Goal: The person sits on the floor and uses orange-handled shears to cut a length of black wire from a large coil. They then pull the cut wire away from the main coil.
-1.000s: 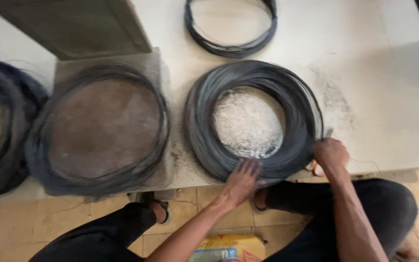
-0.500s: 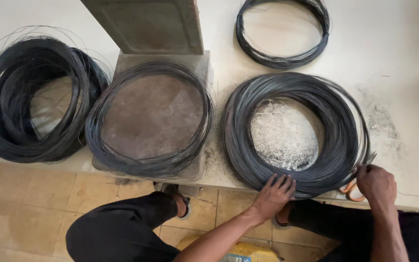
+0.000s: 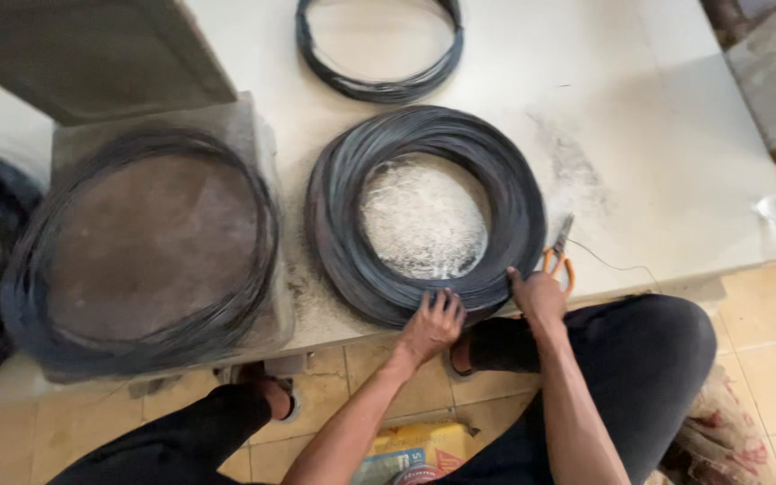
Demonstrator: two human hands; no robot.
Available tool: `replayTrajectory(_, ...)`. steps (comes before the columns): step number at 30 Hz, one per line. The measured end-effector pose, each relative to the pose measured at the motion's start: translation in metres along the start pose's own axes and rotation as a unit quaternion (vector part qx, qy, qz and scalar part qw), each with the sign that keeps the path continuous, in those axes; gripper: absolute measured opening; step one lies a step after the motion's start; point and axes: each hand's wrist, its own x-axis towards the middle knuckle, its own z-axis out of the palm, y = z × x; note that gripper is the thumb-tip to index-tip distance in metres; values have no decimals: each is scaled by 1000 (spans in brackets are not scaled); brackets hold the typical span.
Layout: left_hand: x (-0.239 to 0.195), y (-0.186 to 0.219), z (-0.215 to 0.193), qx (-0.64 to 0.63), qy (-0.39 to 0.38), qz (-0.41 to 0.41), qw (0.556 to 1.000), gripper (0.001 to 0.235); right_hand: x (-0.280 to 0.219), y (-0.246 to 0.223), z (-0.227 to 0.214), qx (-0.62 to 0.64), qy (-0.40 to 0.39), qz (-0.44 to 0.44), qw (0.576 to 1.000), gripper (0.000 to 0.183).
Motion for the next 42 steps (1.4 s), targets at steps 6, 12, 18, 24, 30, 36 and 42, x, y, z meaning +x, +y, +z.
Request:
replayTrajectory(6, 6, -2, -16, -6, -12, 19, 1000, 20, 25, 23, 18, 85, 42, -16, 995, 47)
replayTrajectory(12, 13, -1, -40, -74, -7, -39, 996, 19, 62, 60, 53, 107, 80, -12, 991, 34)
replayTrajectory(18, 21, 2, -66, -77, 15, -81, 994, 20, -21, 6, -17, 240, 140, -75, 958, 58)
replayTrajectory(24, 21, 2, -63, -83, -17, -95, 992, 21, 11, 23, -14, 250, 142, -63, 956, 41)
replayTrajectory(30, 16, -2, -55, -137, -45, -86, 986, 18, -3, 10, -37, 182, 126, -72, 973, 36)
replayTrajectory(36, 19, -5, -62, -148, -121, -86, 978, 11, 54, 22, -26, -6, -17, -96, 995, 36)
replayTrajectory(42, 6, -9, -32, -160, -118, -71, 977, 12, 83, 3, -37, -98, 22, -120, 988, 49)
